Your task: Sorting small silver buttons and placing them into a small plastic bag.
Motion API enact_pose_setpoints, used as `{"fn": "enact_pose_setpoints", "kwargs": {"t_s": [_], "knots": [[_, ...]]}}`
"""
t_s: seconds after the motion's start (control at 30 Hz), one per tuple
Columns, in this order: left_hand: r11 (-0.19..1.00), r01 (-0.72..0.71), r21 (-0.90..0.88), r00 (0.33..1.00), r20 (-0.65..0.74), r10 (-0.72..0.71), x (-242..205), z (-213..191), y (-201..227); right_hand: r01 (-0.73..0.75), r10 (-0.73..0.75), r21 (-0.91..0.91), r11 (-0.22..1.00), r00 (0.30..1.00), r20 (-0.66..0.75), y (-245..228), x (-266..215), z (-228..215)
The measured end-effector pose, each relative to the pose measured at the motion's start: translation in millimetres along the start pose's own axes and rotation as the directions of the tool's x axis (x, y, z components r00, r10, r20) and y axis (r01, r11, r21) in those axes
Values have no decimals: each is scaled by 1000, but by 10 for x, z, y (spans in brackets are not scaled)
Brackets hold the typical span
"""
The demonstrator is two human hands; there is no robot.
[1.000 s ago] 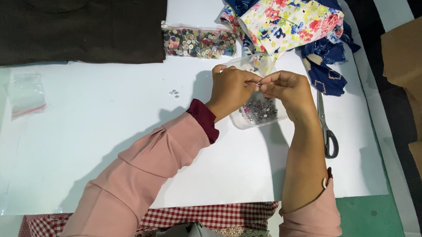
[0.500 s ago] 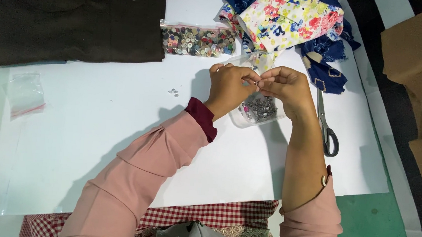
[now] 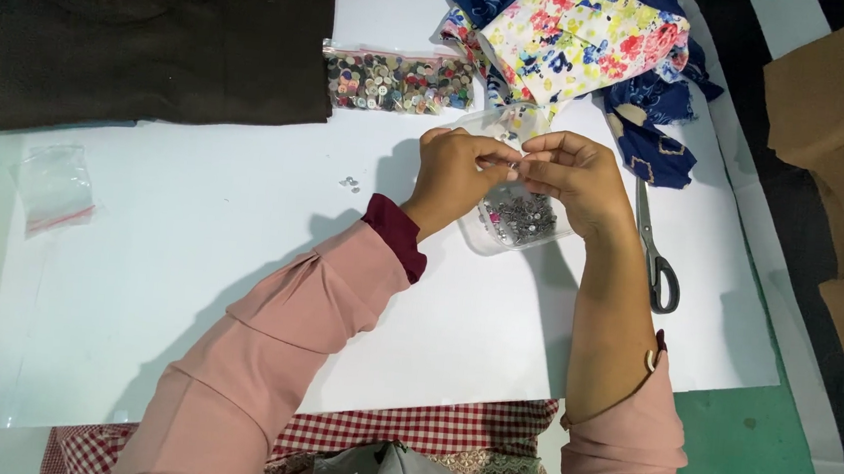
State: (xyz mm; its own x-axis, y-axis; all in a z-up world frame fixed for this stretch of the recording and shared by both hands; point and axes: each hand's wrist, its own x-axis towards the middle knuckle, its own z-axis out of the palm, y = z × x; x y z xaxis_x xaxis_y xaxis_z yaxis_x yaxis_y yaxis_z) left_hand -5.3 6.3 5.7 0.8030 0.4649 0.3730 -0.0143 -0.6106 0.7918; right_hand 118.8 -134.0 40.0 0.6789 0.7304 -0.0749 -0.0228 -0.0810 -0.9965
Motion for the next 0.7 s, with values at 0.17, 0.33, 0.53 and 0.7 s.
{"fn": "enact_pose_setpoints", "kwargs": {"t_s": [0.17, 0.33, 0.53, 0.7], "knots": [[998, 9, -55, 1000, 9, -8, 23, 59, -197, -17, 15, 51, 999, 999, 30, 83, 52, -39], [994, 29, -103, 1000, -1, -29, -9, 38, -205, -48, 45, 112, 993, 999, 28, 93, 63, 13], [993, 39, -109, 997, -69, -47, -172, -251, -63, -28, 19, 181, 983, 999, 46, 103, 66, 233], [992, -45, -119, 988, -152, 26, -415, -734, -106, 35, -52, 205, 978, 996, 78, -2, -59, 777]]}}
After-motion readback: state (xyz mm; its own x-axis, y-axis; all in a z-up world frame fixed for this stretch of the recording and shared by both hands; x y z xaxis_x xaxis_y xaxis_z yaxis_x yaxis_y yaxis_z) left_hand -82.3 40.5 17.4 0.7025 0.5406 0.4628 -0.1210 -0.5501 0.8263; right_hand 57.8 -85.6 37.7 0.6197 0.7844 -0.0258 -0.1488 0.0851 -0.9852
